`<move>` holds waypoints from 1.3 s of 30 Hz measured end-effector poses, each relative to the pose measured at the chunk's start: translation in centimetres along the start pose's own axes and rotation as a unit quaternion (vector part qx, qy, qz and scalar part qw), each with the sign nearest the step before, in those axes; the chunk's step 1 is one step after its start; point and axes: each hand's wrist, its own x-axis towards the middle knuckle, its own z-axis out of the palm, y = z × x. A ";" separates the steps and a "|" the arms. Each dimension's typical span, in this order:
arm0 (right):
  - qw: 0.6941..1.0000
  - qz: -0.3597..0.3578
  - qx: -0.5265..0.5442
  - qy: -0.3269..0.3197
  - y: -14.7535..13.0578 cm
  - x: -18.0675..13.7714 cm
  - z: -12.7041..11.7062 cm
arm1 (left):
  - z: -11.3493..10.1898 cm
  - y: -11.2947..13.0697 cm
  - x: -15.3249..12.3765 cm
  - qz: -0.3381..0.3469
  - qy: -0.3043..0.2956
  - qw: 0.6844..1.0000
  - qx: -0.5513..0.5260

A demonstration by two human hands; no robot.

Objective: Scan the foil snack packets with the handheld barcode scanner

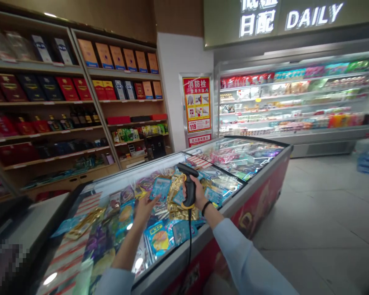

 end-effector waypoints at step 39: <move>0.987 -0.024 -0.006 0.160 -3.9 -0.5 -13.5 | 10.9 -4.3 -1.0 0.271 -0.012 0.889 0.369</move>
